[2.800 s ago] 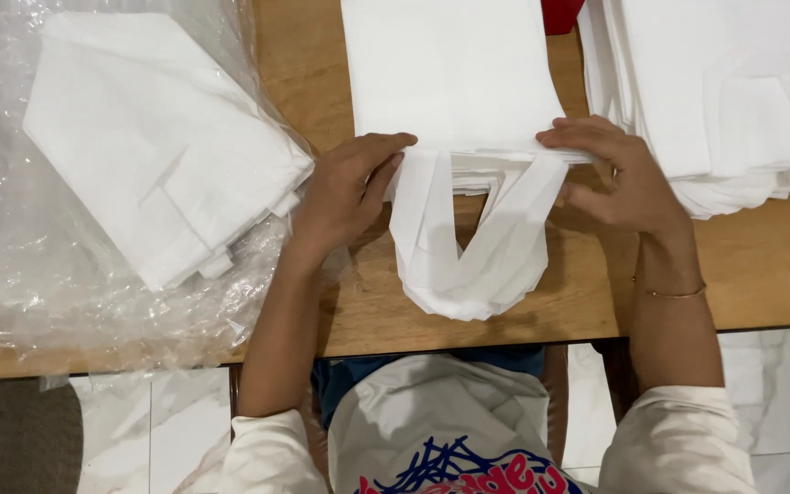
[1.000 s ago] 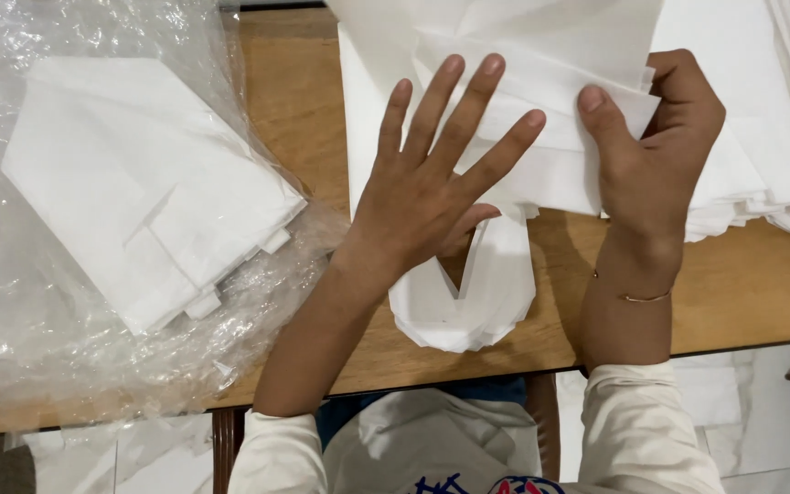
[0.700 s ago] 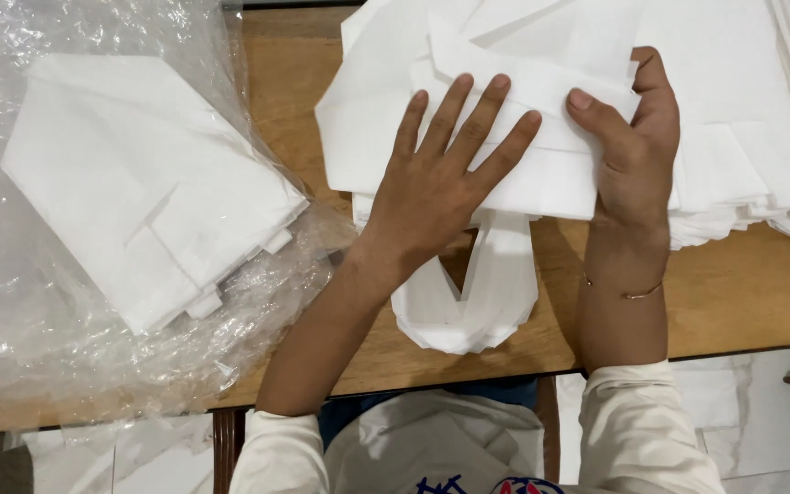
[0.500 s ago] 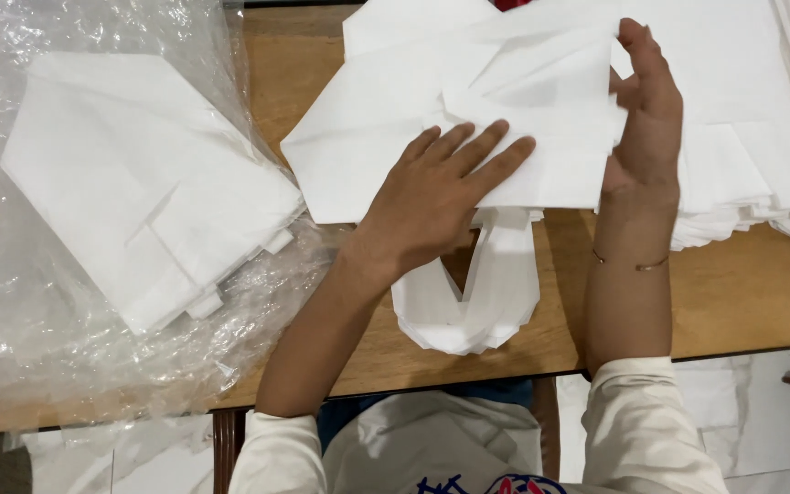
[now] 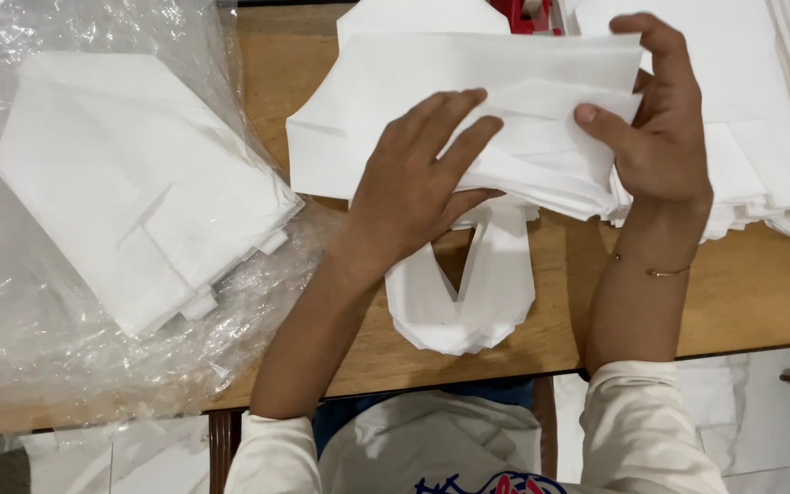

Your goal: Folding white non-woven bags and inserting them into clear plastic sleeves for packaging.

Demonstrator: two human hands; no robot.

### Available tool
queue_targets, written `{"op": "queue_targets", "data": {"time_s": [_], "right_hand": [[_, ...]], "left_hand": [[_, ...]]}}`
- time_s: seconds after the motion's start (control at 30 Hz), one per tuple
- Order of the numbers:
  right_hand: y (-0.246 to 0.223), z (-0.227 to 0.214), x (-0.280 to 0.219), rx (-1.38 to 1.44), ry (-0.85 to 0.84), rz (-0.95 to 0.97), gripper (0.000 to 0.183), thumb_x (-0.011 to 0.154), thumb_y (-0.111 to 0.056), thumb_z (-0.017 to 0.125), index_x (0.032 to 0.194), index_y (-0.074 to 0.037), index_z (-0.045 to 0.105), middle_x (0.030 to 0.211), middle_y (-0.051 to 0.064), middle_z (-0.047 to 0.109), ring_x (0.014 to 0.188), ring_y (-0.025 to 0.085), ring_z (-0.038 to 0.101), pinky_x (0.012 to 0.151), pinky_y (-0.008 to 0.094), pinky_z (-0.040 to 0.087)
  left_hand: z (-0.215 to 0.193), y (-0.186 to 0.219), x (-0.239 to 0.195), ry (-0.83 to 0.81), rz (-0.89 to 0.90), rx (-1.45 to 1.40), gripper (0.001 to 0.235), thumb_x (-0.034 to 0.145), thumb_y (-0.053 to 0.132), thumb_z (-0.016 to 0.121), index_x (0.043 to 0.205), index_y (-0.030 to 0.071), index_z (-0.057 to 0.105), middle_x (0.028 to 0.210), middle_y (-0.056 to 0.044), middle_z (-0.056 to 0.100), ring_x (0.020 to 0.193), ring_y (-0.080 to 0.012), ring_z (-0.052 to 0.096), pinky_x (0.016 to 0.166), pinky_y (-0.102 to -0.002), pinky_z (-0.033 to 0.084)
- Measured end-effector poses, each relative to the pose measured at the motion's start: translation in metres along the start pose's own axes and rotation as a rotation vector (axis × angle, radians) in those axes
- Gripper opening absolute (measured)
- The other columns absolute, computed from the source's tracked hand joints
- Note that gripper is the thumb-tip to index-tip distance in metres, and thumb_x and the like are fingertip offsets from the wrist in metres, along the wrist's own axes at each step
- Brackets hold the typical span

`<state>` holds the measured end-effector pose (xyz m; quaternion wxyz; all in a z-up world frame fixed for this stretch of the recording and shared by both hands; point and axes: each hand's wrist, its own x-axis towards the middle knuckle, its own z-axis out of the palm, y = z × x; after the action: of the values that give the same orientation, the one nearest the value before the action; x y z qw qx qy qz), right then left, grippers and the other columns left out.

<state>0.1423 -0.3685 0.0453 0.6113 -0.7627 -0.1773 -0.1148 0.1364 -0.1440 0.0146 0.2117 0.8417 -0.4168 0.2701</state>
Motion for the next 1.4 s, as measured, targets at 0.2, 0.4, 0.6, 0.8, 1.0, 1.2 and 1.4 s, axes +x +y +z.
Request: {"op": "queue_targets", "data": {"time_s": [0.2, 0.4, 0.6, 0.8, 1.0, 1.2, 1.4], "right_hand": [[-0.019, 0.008, -0.027, -0.176, -0.147, -0.088, 0.027, 0.089, -0.008, 0.051, 0.115, -0.003, 0.046, 0.091, 0.004, 0.05, 0.075, 0.011, 0.042, 0.065, 0.021, 0.035], [-0.04, 0.019, -0.03, -0.092, -0.403, -0.203, 0.031, 0.089, 0.001, 0.033, 0.119, 0.003, 0.039, 0.113, 0.019, 0.053, 0.094, 0.021, 0.056, 0.077, 0.023, 0.045], [-0.049, 0.039, -0.03, -0.526, -0.186, -0.427, 0.04, 0.075, -0.018, 0.066, 0.102, 0.008, 0.054, 0.098, 0.018, 0.058, 0.09, 0.027, 0.058, 0.079, 0.031, 0.047], [-0.033, 0.012, -0.036, -0.548, 0.003, -0.419, 0.009, 0.083, 0.01, 0.063, 0.09, 0.01, 0.058, 0.072, 0.012, 0.055, 0.053, 0.015, 0.041, 0.048, 0.024, 0.03], [-0.023, -0.018, -0.048, -0.376, 0.215, -0.388, 0.02, 0.085, -0.004, 0.064, 0.093, 0.01, 0.053, 0.089, 0.023, 0.058, 0.077, 0.027, 0.057, 0.065, 0.03, 0.04], [-0.057, -0.006, -0.049, -0.619, 0.092, -0.339, 0.009, 0.086, 0.014, 0.061, 0.093, 0.01, 0.06, 0.089, 0.017, 0.061, 0.074, 0.022, 0.053, 0.066, 0.028, 0.037], [-0.039, 0.023, -0.044, -1.526, 0.173, -0.526, 0.021, 0.092, -0.029, 0.079, 0.1, -0.012, 0.068, 0.1, 0.002, 0.068, 0.107, 0.029, 0.057, 0.103, 0.047, 0.024]], "left_hand": [[-0.006, -0.001, 0.0, 0.033, -0.069, 0.164, 0.074, 0.091, 0.056, 0.063, 0.136, 0.012, 0.024, 0.142, -0.008, 0.02, 0.133, -0.0261, 0.029, 0.105, -0.041, 0.04], [-0.013, 0.003, 0.008, 0.183, -0.017, 0.115, 0.026, 0.088, 0.033, 0.056, 0.096, 0.009, 0.05, 0.103, -0.005, 0.051, 0.112, -0.0233, 0.04, 0.094, -0.043, 0.028], [-0.012, 0.003, 0.01, 0.3, 0.031, 0.305, 0.025, 0.088, 0.034, 0.057, 0.085, 0.011, 0.048, 0.082, -0.002, 0.049, 0.081, -0.0178, 0.052, 0.087, -0.04, 0.034], [-0.02, -0.011, 0.001, 0.189, -0.027, 0.334, 0.028, 0.088, 0.041, 0.049, 0.09, 0.012, 0.051, 0.083, -0.001, 0.053, 0.077, -0.0177, 0.051, 0.086, -0.039, 0.034], [-0.049, -0.012, -0.006, 0.159, -0.107, 0.382, 0.021, 0.091, 0.032, 0.05, 0.088, 0.01, 0.049, 0.08, -0.002, 0.051, 0.073, -0.021, 0.049, 0.083, -0.038, 0.033], [-0.057, -0.003, -0.005, 0.295, -0.051, 0.593, 0.03, 0.082, 0.017, 0.077, 0.082, 0.014, 0.047, 0.074, 0.0, 0.048, 0.068, -0.0159, 0.048, 0.086, -0.04, 0.033], [-0.049, 0.007, 0.0, 0.319, -0.001, 0.628, 0.025, 0.071, -0.009, 0.053, 0.081, 0.014, 0.05, 0.073, -0.001, 0.046, 0.07, -0.0178, 0.049, 0.085, -0.042, 0.033]]}}
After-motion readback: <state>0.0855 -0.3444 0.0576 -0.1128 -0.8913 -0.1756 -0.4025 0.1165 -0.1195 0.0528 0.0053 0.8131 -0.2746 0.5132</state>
